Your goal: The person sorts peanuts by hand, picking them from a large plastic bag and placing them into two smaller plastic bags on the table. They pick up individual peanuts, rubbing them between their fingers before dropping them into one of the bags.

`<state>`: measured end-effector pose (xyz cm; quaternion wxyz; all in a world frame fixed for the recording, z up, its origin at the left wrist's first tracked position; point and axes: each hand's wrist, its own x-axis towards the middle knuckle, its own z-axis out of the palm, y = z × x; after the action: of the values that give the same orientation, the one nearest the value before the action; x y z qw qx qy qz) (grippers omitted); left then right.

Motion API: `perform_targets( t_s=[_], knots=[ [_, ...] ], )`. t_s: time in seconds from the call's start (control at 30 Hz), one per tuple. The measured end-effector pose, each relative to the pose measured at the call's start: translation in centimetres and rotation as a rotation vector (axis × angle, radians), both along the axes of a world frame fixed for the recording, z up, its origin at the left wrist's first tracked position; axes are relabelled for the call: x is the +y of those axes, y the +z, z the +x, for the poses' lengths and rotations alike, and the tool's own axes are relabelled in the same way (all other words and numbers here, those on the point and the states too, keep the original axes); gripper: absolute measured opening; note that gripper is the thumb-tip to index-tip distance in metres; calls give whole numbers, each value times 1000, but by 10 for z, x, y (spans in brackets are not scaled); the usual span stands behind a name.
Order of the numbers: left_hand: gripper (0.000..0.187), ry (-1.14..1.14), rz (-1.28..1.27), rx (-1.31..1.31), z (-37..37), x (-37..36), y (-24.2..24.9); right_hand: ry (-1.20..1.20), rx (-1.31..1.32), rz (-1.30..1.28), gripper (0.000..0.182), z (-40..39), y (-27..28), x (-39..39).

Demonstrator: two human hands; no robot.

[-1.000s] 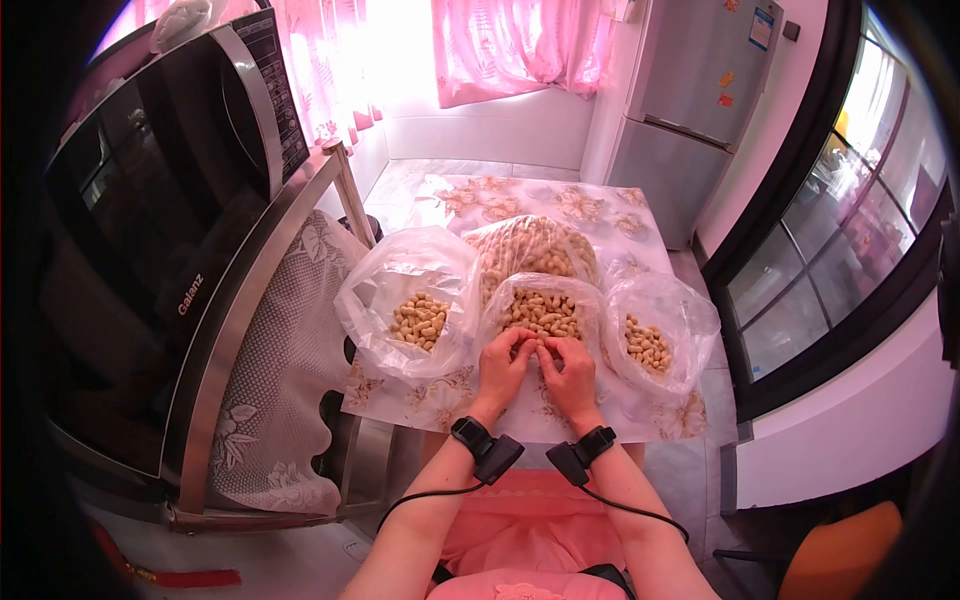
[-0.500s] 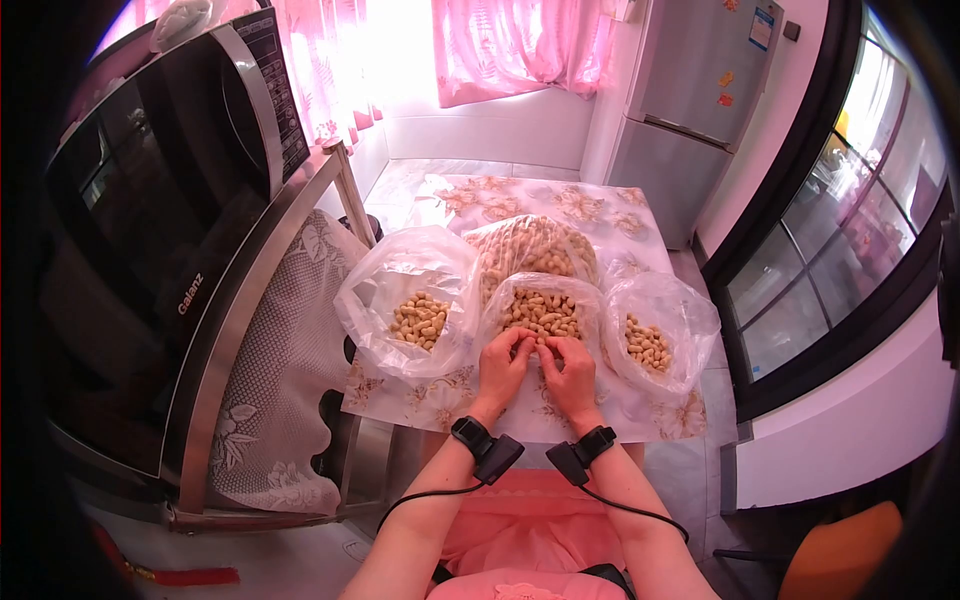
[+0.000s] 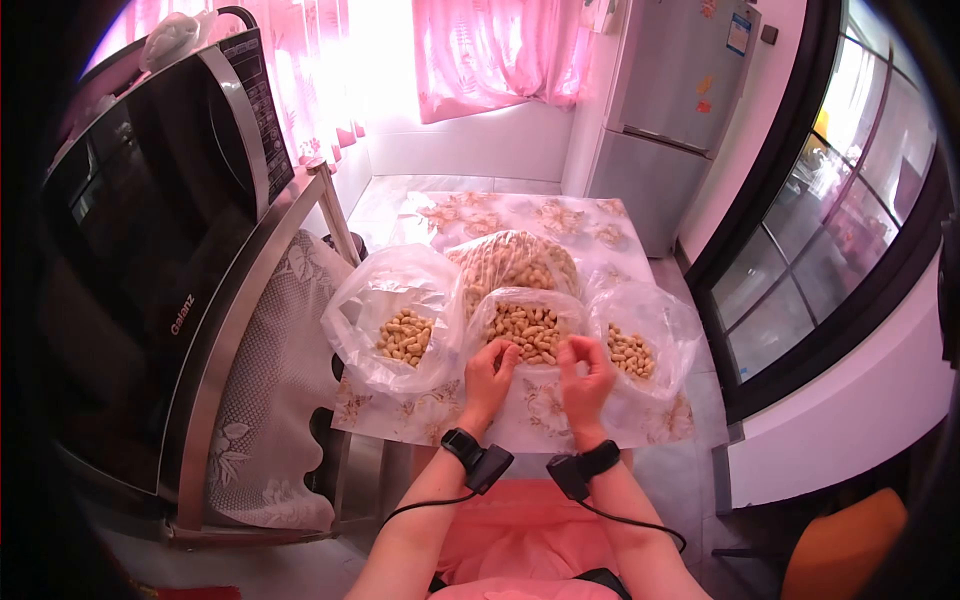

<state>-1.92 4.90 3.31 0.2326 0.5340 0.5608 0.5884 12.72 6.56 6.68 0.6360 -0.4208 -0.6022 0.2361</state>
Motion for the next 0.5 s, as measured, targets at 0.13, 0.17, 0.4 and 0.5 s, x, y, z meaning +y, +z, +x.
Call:
perform_targets(
  t_s=[0.13,0.17,0.4,0.5],
  knots=[
    [19,6,-19,-32,1,-1,-4,88,706,-250,21,22,33,-6],
    [19,23,0,-14,2,0,-5,83,702,-250,21,24,36,-9],
    [21,3,9,-45,-1,2,-8,225,289,-345,15,1,6,-16],
    [20,7,20,-82,0,3,-10,171,-228,-132,10,-8,-11,-6]
  ],
)
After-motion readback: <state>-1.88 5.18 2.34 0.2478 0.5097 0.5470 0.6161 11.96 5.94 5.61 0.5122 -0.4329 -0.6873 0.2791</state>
